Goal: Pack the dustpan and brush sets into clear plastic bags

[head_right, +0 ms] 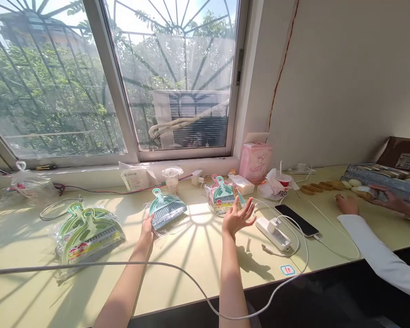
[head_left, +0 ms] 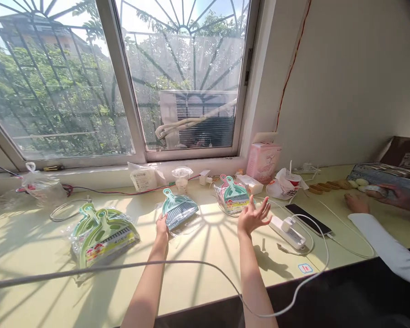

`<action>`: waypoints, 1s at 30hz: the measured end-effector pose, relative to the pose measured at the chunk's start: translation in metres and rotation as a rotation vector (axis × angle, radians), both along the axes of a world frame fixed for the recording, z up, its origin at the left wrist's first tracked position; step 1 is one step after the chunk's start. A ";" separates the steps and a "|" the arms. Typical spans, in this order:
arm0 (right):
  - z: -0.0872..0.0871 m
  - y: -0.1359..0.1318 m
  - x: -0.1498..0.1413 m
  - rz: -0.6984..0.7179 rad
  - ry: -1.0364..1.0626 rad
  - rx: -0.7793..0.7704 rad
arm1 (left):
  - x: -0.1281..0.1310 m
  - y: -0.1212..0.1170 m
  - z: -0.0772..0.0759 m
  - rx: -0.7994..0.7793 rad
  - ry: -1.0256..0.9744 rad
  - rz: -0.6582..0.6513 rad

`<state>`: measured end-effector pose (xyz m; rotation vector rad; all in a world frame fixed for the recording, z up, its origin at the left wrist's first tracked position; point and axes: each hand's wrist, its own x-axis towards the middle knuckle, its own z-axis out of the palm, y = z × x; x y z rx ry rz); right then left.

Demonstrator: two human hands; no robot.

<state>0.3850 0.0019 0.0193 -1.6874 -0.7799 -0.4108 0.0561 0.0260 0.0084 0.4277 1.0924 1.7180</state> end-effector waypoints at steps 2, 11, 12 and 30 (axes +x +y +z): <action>-0.001 0.003 -0.002 0.057 -0.042 -0.037 | 0.004 0.001 0.001 0.007 -0.001 -0.033; -0.019 -0.011 -0.120 1.026 -0.153 -0.292 | 0.019 -0.004 0.004 0.035 -0.020 -0.190; -0.020 -0.013 -0.126 1.077 -0.091 -0.350 | 0.021 -0.006 0.005 0.040 -0.016 -0.210; 0.001 -0.011 -0.110 1.031 1.048 -0.242 | 0.031 -0.020 0.009 0.022 -0.147 -0.240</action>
